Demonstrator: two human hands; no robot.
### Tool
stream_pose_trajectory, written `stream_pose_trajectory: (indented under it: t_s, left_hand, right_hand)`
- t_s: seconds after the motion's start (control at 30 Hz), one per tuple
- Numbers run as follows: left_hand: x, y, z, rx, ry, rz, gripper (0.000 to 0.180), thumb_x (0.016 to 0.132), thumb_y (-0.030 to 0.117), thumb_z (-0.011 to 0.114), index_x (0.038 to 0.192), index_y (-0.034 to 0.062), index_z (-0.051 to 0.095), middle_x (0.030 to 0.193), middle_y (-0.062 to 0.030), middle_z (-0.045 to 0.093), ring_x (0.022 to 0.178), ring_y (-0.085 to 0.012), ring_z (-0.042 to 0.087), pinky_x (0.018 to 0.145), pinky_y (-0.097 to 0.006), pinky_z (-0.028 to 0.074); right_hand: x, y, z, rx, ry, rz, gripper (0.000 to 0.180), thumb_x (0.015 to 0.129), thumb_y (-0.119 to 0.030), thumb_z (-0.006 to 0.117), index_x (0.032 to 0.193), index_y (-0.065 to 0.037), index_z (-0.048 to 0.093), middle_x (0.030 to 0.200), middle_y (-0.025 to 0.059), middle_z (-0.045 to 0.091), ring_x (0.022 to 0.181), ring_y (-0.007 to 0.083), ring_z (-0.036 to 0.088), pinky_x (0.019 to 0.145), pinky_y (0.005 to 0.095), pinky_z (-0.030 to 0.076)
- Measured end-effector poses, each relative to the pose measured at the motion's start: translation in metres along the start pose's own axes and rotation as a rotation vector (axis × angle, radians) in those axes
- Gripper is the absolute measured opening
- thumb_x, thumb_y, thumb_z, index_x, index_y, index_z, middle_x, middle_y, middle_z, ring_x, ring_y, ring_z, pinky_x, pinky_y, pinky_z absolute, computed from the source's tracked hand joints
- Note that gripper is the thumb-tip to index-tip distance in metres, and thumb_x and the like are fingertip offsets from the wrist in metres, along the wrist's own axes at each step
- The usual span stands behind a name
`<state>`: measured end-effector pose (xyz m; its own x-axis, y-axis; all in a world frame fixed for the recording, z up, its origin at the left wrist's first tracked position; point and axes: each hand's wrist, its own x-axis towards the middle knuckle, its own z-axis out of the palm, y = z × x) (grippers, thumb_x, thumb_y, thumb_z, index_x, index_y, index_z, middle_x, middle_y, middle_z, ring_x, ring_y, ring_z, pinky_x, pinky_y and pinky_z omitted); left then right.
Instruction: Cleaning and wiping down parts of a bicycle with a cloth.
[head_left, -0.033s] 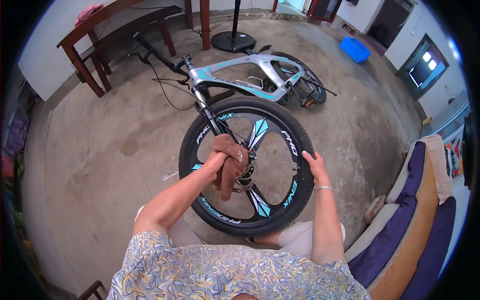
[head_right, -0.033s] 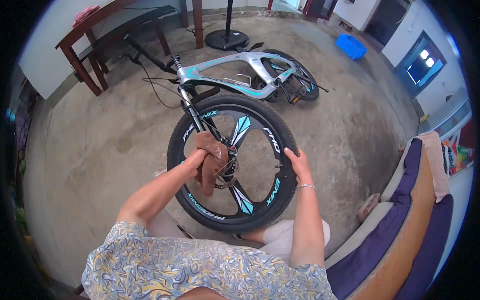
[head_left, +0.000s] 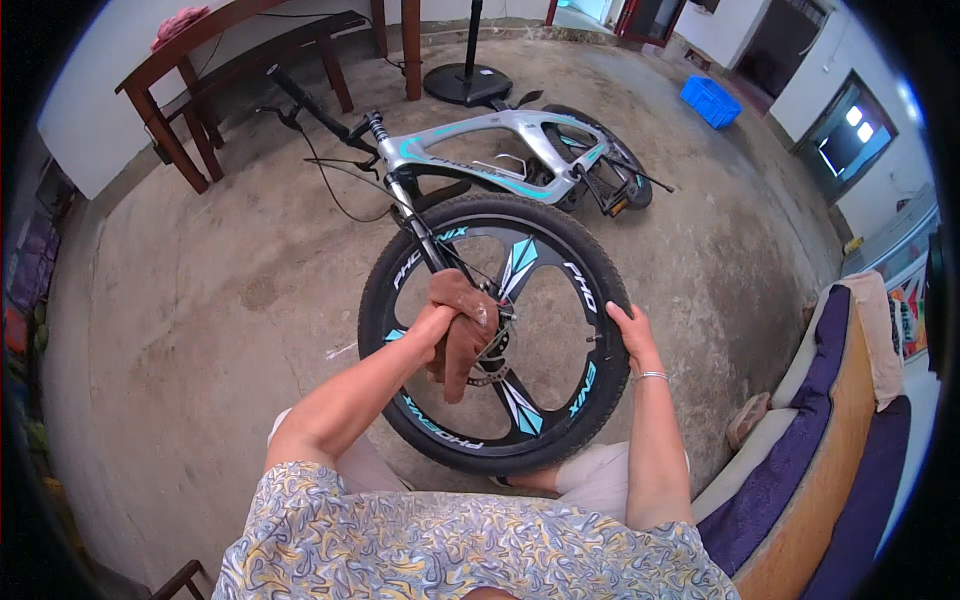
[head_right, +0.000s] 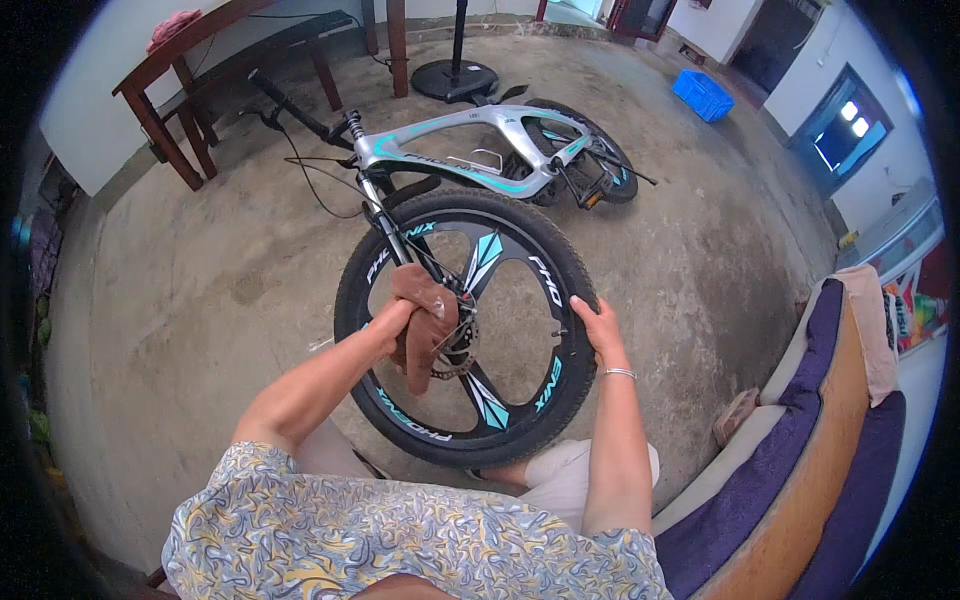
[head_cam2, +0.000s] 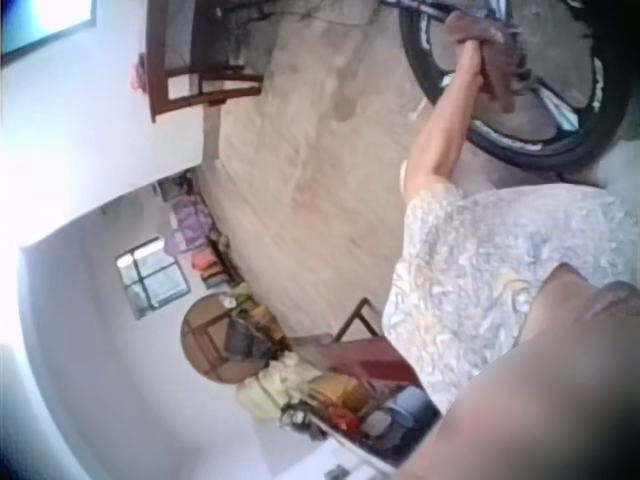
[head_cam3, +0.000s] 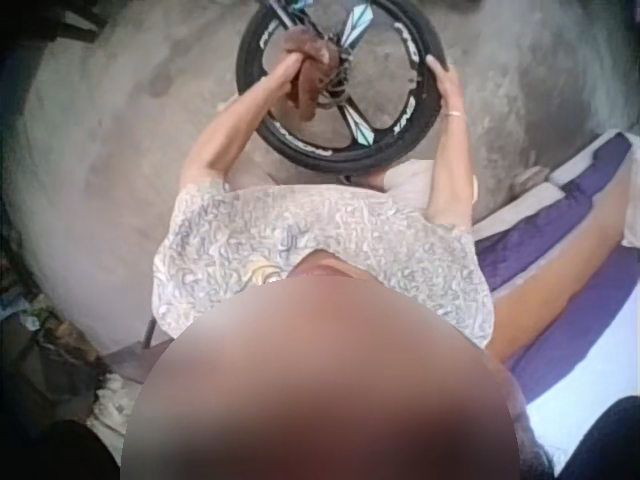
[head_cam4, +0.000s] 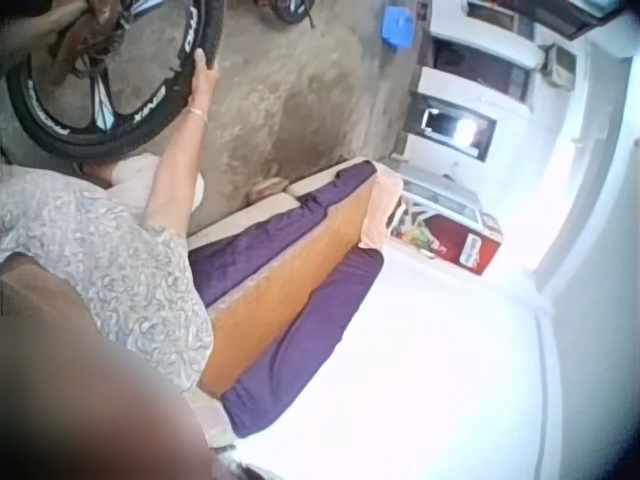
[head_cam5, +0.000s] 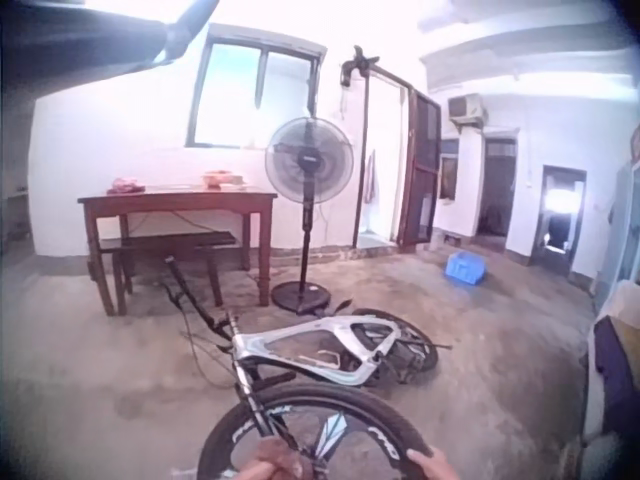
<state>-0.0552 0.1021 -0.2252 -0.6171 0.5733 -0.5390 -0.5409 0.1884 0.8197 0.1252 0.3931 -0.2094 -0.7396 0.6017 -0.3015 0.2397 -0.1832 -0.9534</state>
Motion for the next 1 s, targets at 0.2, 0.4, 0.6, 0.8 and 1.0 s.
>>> stream_pose_trajectory:
  t_s: [0.2,0.4,0.6,0.8,1.0]
  left_hand:
    - [-0.009,0.004,0.0,0.005,-0.048,0.008,0.046,0.086,0.029,0.053,0.125,0.0067,0.047,0.121,-0.0158,0.052,0.111,-0.0281,0.051,0.092,-0.042,0.041]
    - [0.011,-0.015,-0.02,-0.053,-0.074,0.023,0.039,0.087,0.027,0.053,0.12,0.0064,0.05,0.118,-0.0128,0.055,0.107,-0.0257,0.054,0.091,-0.041,0.043]
    - [0.004,-0.011,-0.026,-0.218,-0.148,0.022,0.033,0.088,0.025,0.051,0.116,0.0069,0.053,0.114,-0.0116,0.058,0.101,-0.0235,0.057,0.089,-0.039,0.045]
    - [-0.011,0.008,-0.007,0.012,-0.121,0.087,0.039,0.086,0.025,0.051,0.12,0.0056,0.049,0.118,-0.0131,0.055,0.107,-0.025,0.054,0.091,-0.04,0.044]
    - [-0.03,0.017,-0.012,-0.117,-0.208,0.064,0.042,0.085,0.027,0.05,0.12,0.0043,0.05,0.12,-0.0148,0.055,0.111,-0.0254,0.051,0.097,-0.041,0.038]
  right_hand:
    - [0.004,0.001,-0.003,-0.009,-0.029,-0.006,0.045,0.078,-0.03,0.071,0.105,0.001,0.055,0.083,0.0082,0.064,0.065,0.0143,0.062,0.059,0.0291,0.051]
    - [-0.025,-0.031,0.002,-0.079,-0.058,0.004,0.05,0.081,-0.03,0.068,0.115,0.002,0.05,0.09,0.0085,0.064,0.069,0.0148,0.062,0.062,0.0283,0.053]
    - [-0.058,0.034,-0.026,0.363,-0.3,-0.265,0.062,0.089,-0.023,0.058,0.138,0.0,0.029,0.135,0.0109,0.041,0.121,0.0194,0.043,0.1,0.0331,0.036]
    - [-0.101,0.099,-0.015,0.288,-0.047,-0.14,0.061,0.085,-0.014,0.061,0.137,-0.001,0.031,0.13,0.0096,0.046,0.117,0.0193,0.047,0.1,0.033,0.036]
    - [-0.126,0.03,-0.013,0.365,-0.087,-0.348,0.063,0.084,-0.013,0.062,0.136,0.002,0.03,0.125,0.0109,0.05,0.112,0.0206,0.05,0.098,0.033,0.039]
